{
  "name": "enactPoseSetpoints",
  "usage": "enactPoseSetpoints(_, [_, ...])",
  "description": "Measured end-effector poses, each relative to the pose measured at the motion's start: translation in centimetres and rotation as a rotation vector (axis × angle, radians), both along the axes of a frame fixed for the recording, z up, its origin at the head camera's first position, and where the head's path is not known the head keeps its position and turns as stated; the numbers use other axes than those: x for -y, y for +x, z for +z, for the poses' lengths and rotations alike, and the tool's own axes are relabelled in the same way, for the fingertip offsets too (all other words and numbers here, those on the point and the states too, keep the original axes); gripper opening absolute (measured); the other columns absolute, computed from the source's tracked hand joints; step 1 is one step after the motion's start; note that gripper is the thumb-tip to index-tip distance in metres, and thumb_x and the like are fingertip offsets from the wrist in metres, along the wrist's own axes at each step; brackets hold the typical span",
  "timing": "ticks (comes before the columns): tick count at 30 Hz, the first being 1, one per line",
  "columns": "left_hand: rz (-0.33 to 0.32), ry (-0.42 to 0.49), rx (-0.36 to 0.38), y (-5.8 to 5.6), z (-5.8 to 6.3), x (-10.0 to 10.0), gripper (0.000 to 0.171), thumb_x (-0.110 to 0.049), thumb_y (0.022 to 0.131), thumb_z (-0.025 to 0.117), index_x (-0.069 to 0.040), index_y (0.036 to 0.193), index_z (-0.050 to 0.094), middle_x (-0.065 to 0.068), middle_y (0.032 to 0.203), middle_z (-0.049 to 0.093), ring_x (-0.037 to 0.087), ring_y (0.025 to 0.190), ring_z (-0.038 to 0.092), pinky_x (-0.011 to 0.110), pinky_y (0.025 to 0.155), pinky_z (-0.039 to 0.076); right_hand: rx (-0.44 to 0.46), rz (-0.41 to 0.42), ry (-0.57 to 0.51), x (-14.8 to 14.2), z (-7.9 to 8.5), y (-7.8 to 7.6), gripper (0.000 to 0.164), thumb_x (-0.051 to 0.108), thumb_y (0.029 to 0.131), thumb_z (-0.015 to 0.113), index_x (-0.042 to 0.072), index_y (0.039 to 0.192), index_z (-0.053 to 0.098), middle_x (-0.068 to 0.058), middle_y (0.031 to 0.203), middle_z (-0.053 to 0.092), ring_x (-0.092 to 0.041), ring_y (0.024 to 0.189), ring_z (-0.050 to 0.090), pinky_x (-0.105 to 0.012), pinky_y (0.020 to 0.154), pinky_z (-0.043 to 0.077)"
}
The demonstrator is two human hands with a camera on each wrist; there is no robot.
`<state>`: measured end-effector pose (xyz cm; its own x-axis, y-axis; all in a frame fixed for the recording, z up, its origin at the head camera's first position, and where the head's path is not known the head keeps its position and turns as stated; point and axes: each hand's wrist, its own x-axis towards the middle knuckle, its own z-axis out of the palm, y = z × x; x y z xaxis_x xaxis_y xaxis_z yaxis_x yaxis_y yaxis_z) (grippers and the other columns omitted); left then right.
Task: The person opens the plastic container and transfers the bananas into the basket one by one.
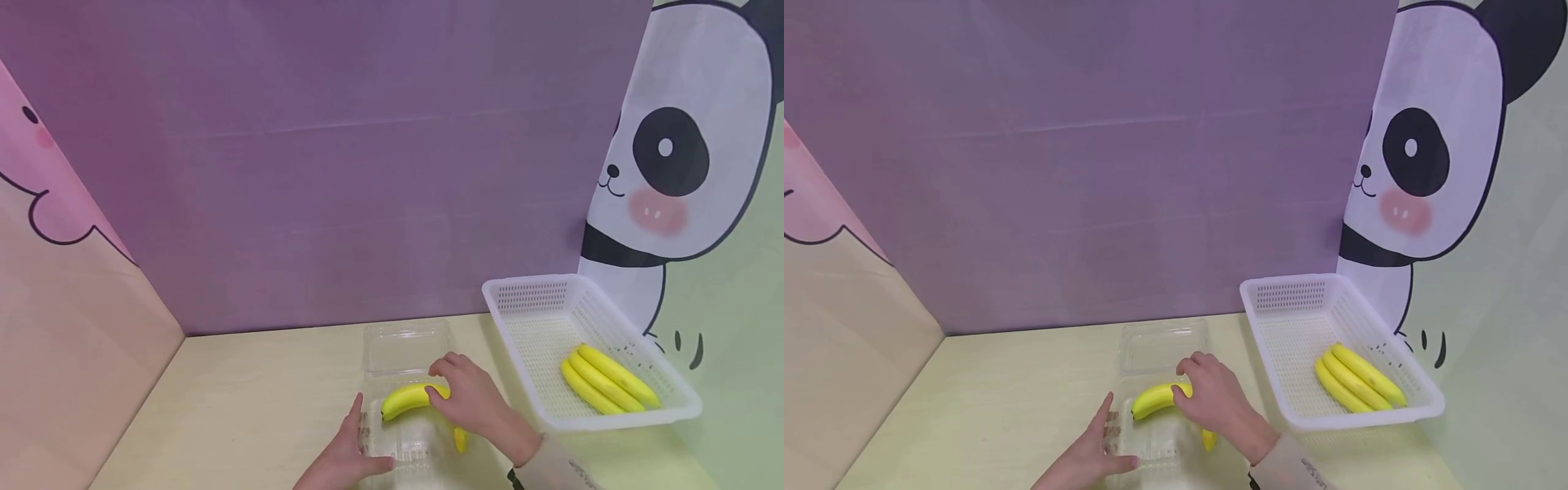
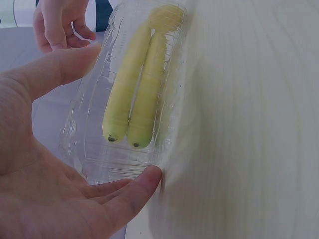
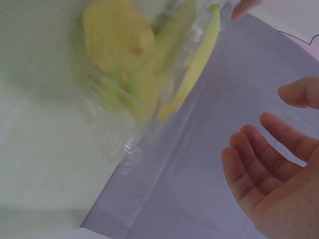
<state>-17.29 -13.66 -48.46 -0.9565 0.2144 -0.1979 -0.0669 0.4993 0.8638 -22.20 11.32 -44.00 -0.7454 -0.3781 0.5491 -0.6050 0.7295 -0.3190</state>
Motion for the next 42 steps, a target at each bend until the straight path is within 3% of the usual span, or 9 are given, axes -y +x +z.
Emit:
enactPoseSetpoints(24, [-0.015, 0.044, 0.011, 0.1, 0.0, 0.1, 0.129, -0.03, 0.077, 0.09, -0.003, 0.162, -0.003, 0.037, 0.16, 0.017, 0.055, 0.14, 0.032, 0.07, 0.108, 0.031, 0.216, -0.013, 0.118, 1.8, -1.8, -1.2, 0.022, 0.024, 0.086, 0.075, 0.008, 0.101, 0.07, 0.001, 0.089, 0.059, -0.019, 0.083, 0.056, -0.035, 0.069, 0.052])
enactPoseSetpoints(37, [-0.021, 0.046, -0.003, 0.1, 0.0, 0.2, 0.129, -0.03, 0.077, 0.09, -0.002, 0.162, -0.003, 0.036, 0.16, 0.019, 0.053, 0.14, 0.034, 0.068, 0.109, 0.032, 0.188, -0.027, 0.185, 2.2, -2.9, -2.0, 0.025, 0.026, 0.083, 0.075, 0.006, 0.097, 0.071, 0.0, 0.087, 0.059, -0.019, 0.078, 0.05, -0.034, 0.068, 0.047])
enactPoseSetpoints(42, [-0.02, 0.043, 0.009, -0.1, 0.0, 0.1, 0.129, -0.03, 0.077, 0.09, -0.001, 0.162, -0.003, 0.037, 0.16, 0.017, 0.055, 0.141, 0.031, 0.069, 0.109, 0.03, 0.24, -0.026, 0.186, 2.3, -3.1, -1.9, 0.028, 0.027, 0.083, 0.075, 0.007, 0.101, 0.07, 0.0, 0.09, 0.058, -0.019, 0.08, 0.049, -0.035, 0.07, 0.047])
